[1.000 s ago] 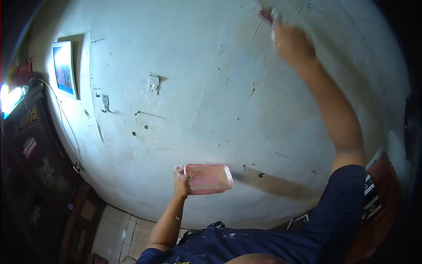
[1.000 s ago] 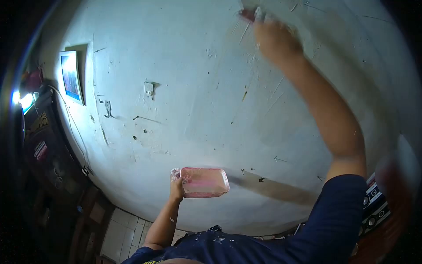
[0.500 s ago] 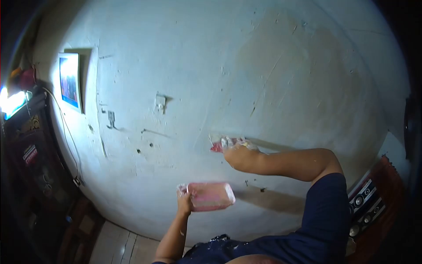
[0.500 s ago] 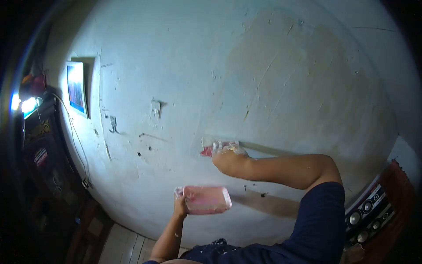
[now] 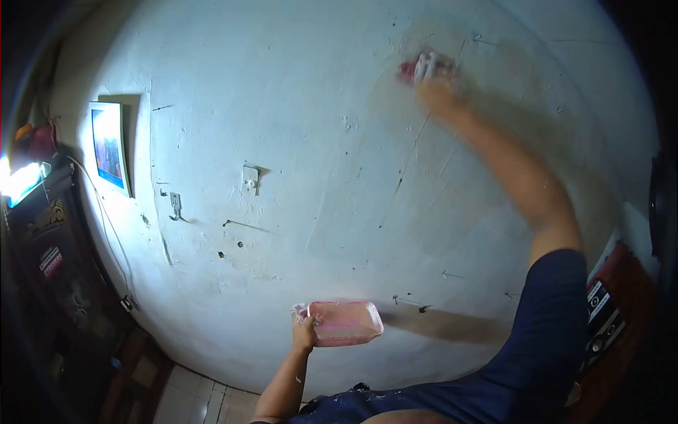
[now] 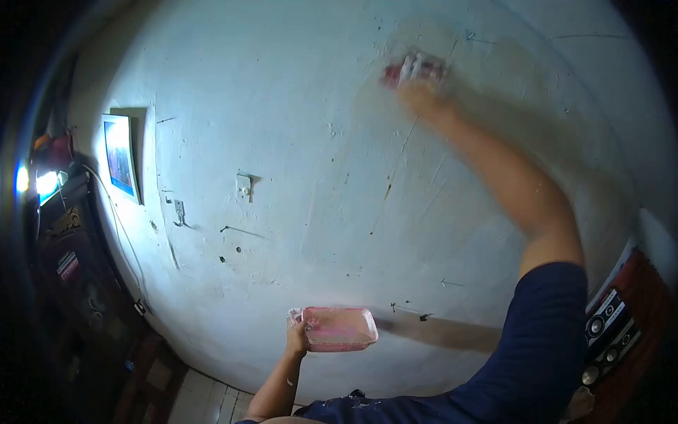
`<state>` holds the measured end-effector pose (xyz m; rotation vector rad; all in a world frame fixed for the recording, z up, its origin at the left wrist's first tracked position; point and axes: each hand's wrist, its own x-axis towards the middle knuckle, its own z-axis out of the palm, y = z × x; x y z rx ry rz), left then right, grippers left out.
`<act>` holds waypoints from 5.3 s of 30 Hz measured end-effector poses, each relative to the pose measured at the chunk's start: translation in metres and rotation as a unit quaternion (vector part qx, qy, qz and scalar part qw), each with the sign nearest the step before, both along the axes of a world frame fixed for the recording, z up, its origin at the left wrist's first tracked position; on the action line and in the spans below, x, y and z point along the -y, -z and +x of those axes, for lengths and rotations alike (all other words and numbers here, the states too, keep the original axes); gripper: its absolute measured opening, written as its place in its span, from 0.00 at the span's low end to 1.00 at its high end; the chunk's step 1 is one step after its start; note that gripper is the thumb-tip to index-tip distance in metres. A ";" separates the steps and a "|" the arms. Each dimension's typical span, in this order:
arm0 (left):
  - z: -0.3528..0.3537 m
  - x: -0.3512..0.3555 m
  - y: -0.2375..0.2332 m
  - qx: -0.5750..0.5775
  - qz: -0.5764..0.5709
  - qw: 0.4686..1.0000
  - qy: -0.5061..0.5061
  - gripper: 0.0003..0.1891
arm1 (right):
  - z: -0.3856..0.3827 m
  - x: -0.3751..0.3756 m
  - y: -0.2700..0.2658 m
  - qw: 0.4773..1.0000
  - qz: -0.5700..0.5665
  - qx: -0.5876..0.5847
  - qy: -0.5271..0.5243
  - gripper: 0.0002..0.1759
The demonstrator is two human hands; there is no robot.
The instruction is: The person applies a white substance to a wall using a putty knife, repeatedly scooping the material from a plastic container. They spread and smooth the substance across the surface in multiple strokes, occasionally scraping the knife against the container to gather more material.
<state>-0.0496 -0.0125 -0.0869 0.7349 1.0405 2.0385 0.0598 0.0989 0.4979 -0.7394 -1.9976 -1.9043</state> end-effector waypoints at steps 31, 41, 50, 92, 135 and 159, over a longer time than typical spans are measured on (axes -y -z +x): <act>0.017 0.020 -0.006 -0.018 -0.041 0.999 0.028 0.18 | 0.073 0.083 0.234 0.949 -0.281 0.142 0.011 0.28; 0.029 0.014 0.001 0.009 -0.017 0.999 0.037 0.19 | 0.095 -0.060 -0.008 0.991 -0.025 -0.125 0.038 0.20; 0.030 0.015 0.021 -0.232 -0.064 0.969 -0.050 0.15 | 0.063 0.038 0.329 0.988 -0.115 0.097 -0.032 0.28; 0.035 0.042 -0.044 -0.011 -0.006 0.999 -0.039 0.31 | 0.203 0.054 0.508 -0.269 -0.673 -0.644 -0.245 0.13; 0.114 -0.041 -0.042 -0.035 -0.043 0.985 0.162 0.35 | 0.211 -0.023 0.460 0.579 -0.791 -0.076 -0.184 0.11; 0.133 -0.049 -0.059 -0.053 -0.009 0.989 0.140 0.32 | 0.235 -0.044 0.448 0.537 -0.785 -0.190 -0.243 0.12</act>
